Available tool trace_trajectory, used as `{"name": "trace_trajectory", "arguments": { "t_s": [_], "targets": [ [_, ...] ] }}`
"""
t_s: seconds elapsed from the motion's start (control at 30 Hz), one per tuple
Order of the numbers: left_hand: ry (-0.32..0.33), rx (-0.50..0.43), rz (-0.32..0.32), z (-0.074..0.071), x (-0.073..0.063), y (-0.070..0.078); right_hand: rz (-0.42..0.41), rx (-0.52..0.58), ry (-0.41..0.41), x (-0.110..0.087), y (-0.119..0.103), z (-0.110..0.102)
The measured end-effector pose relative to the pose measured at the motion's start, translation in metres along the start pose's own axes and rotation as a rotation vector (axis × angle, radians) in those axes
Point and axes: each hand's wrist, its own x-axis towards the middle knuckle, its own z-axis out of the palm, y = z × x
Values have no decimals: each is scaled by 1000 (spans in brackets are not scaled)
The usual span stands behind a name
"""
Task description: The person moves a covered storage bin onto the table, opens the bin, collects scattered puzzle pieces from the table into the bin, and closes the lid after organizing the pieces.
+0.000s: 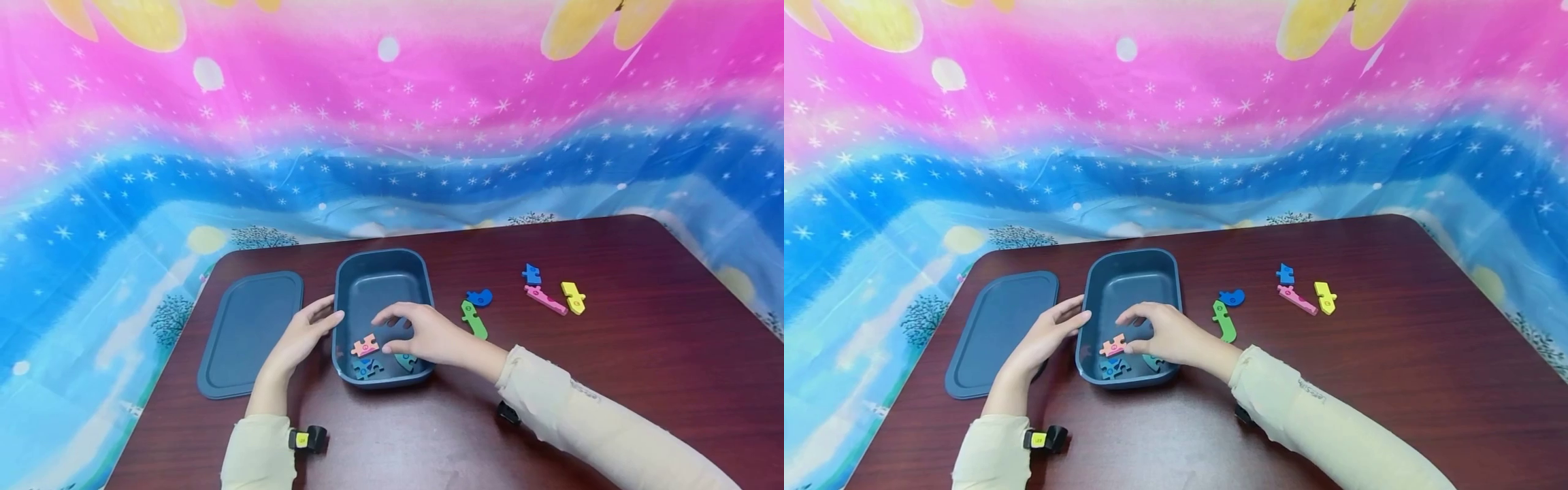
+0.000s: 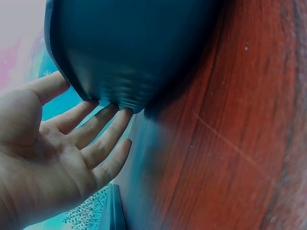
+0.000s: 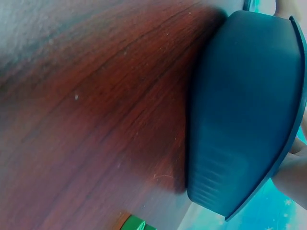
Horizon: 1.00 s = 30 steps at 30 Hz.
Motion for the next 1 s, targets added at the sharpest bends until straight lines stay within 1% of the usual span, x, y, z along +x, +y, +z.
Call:
{"name": "trace_trajectory", "arguments": {
  "t_s": [0.47, 0.8, 1.0],
  "targets": [
    [-7, -19, 10, 0, -1, 0, -62, 27, 103, -12, -6, -23],
    [-13, -11, 15, 0, -1, -1, -63, 54, 151, -23, -4, -34],
    [-13, -15, 18, 0, -1, 0, -68, 52, 200, -30, -1, -39]
  ]
}}
